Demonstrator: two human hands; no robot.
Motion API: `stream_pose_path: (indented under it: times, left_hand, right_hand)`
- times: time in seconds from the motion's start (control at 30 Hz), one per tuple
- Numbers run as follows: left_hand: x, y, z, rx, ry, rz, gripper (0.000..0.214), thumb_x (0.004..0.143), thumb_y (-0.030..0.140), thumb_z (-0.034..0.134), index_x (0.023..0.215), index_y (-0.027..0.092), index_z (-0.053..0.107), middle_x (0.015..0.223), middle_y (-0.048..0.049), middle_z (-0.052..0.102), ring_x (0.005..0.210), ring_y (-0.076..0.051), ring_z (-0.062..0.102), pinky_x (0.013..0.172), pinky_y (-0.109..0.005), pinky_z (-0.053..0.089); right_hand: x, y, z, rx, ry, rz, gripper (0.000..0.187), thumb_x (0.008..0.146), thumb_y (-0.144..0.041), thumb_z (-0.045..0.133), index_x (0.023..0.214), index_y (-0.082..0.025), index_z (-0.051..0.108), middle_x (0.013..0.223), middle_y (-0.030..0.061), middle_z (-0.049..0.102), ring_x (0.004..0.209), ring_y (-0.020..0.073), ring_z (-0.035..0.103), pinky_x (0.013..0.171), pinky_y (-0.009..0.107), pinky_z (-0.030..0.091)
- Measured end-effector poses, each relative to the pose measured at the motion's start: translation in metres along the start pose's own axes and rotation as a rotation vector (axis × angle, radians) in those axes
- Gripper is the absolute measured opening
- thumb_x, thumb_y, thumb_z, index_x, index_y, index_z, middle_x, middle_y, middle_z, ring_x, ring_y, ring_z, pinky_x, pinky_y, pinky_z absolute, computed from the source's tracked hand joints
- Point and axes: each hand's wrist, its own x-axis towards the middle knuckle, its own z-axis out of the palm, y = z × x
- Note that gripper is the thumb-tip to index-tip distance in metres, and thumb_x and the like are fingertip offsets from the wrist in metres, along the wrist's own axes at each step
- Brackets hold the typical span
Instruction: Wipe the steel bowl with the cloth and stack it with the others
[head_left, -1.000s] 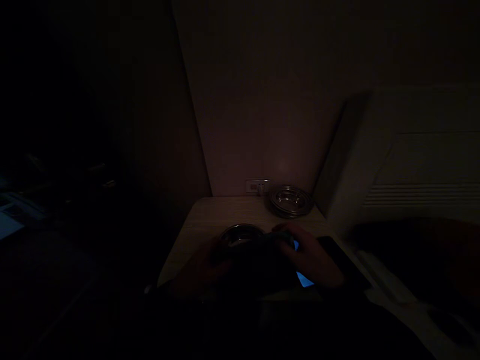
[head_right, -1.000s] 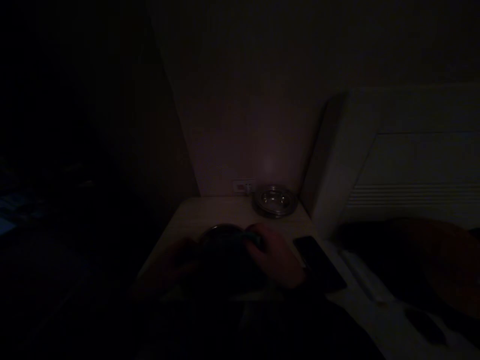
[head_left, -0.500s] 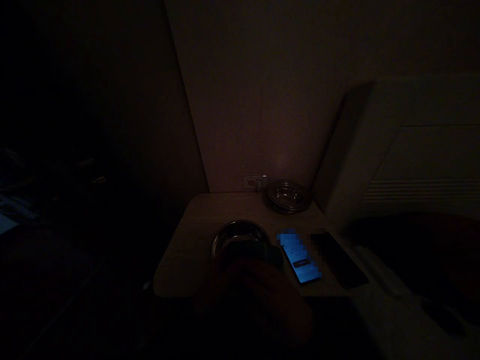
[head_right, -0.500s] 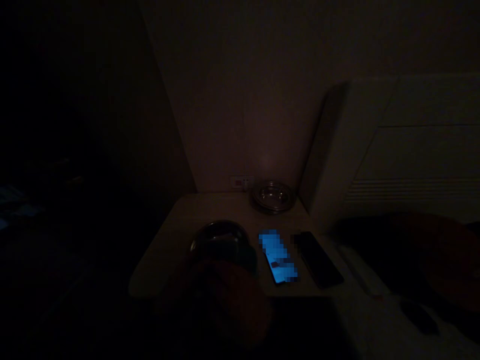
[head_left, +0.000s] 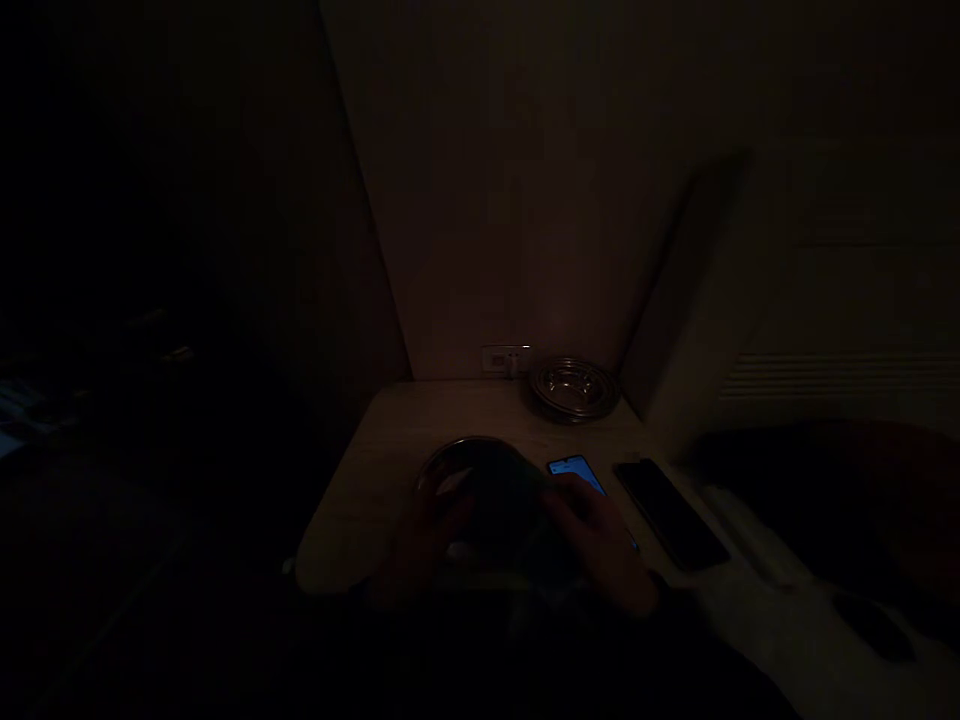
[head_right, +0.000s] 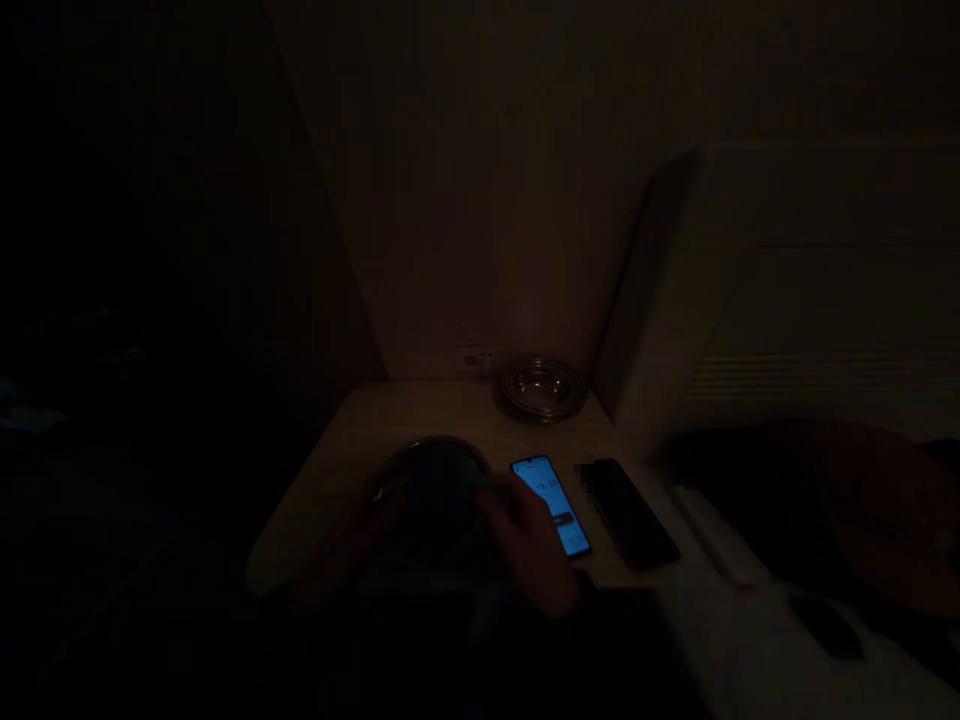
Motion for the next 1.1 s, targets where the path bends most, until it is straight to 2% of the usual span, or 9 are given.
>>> stream_pose_path:
  times: [0.13,0.2,0.33,0.47,0.57,0.73,0.9,1.0,1.1]
  left_hand:
    - [-0.005,-0.021,0.008,-0.078,-0.113,-0.107,0.062,0.076,0.049,0.061,0.129,0.02,0.05,0.116,-0.0143,0.066,0.104,-0.031,0.064,0.081,-0.044,0.055]
    - [-0.008,-0.026,0.013,-0.079,-0.153,-0.134,0.062,0.076,0.05,0.061,0.129,0.02,0.051,0.116,-0.0134,0.066,0.105,-0.03,0.064,0.085,-0.043,0.054]
    - [-0.006,-0.026,0.016,-0.006,-0.056,-0.223,0.055,0.078,0.054,0.055,0.12,0.019,0.059,0.121,-0.0133,0.064,0.115,-0.031,0.058,0.094,-0.043,0.049]
    - [-0.005,-0.021,0.013,-0.061,0.064,-0.332,0.049,0.076,0.059,0.056,0.107,0.021,0.065,0.111,-0.0119,0.069,0.107,-0.032,0.062,0.088,-0.044,0.053]
    - [-0.011,-0.014,0.015,-0.146,0.1,-0.319,0.054,0.074,0.055,0.061,0.115,0.02,0.059,0.109,-0.0109,0.07,0.1,-0.029,0.066,0.083,-0.042,0.055]
    - [-0.019,0.003,0.021,-0.133,0.111,-0.263,0.054,0.066,0.039,0.069,0.115,0.018,0.056,0.114,-0.011,0.067,0.105,-0.03,0.063,0.084,-0.041,0.054]
    - [-0.019,0.007,0.021,-0.026,0.168,-0.084,0.063,0.072,0.041,0.063,0.127,0.018,0.046,0.13,-0.0118,0.057,0.119,-0.026,0.055,0.097,-0.036,0.047]
    - [-0.019,0.004,0.019,-0.016,0.09,-0.099,0.061,0.073,0.043,0.06,0.128,0.018,0.048,0.126,-0.0117,0.06,0.116,-0.027,0.057,0.094,-0.036,0.049]
    - [-0.017,0.004,0.014,0.067,0.083,-0.197,0.054,0.074,0.048,0.058,0.118,0.016,0.059,0.115,-0.0112,0.067,0.109,-0.029,0.061,0.091,-0.039,0.05]
  right_hand:
    - [-0.005,-0.003,0.013,0.225,0.151,-0.017,0.039,0.072,-0.057,0.065,0.087,-0.022,0.058,0.081,0.0025,0.069,0.076,0.0206,0.064,0.064,0.028,0.05]
    - [-0.009,-0.006,0.019,0.282,0.174,-0.019,0.04,0.071,-0.058,0.065,0.088,-0.023,0.056,0.081,0.0028,0.069,0.077,0.0211,0.064,0.065,0.029,0.05]
    - [-0.02,-0.008,0.027,0.294,0.163,0.022,0.041,0.066,-0.059,0.066,0.087,-0.025,0.058,0.08,0.0029,0.069,0.076,0.0227,0.064,0.066,0.032,0.052]
    - [-0.03,0.0,0.026,0.189,0.19,0.051,0.037,0.064,-0.059,0.065,0.079,-0.024,0.062,0.089,0.0053,0.069,0.089,0.0273,0.063,0.079,0.038,0.051]
    - [-0.031,0.005,0.022,0.123,0.075,0.061,0.038,0.069,-0.057,0.063,0.085,-0.023,0.064,0.096,0.0063,0.069,0.099,0.029,0.06,0.086,0.04,0.049]
    - [-0.02,0.009,0.019,0.166,-0.042,0.125,0.052,0.071,-0.053,0.064,0.114,-0.023,0.058,0.115,0.0071,0.065,0.106,0.0273,0.06,0.09,0.042,0.048]
    - [-0.013,0.013,0.022,0.194,0.03,0.108,0.043,0.069,-0.049,0.068,0.1,-0.021,0.064,0.109,0.0085,0.067,0.1,0.0282,0.062,0.086,0.043,0.049]
    - [-0.015,0.013,0.027,0.184,0.113,0.077,0.039,0.069,-0.049,0.068,0.097,-0.022,0.063,0.101,0.0072,0.068,0.095,0.0275,0.063,0.082,0.041,0.051]
    - [-0.017,0.011,0.029,0.109,0.054,0.04,0.029,0.072,-0.042,0.067,0.092,-0.022,0.061,0.091,0.0044,0.069,0.089,0.0248,0.064,0.081,0.039,0.051]
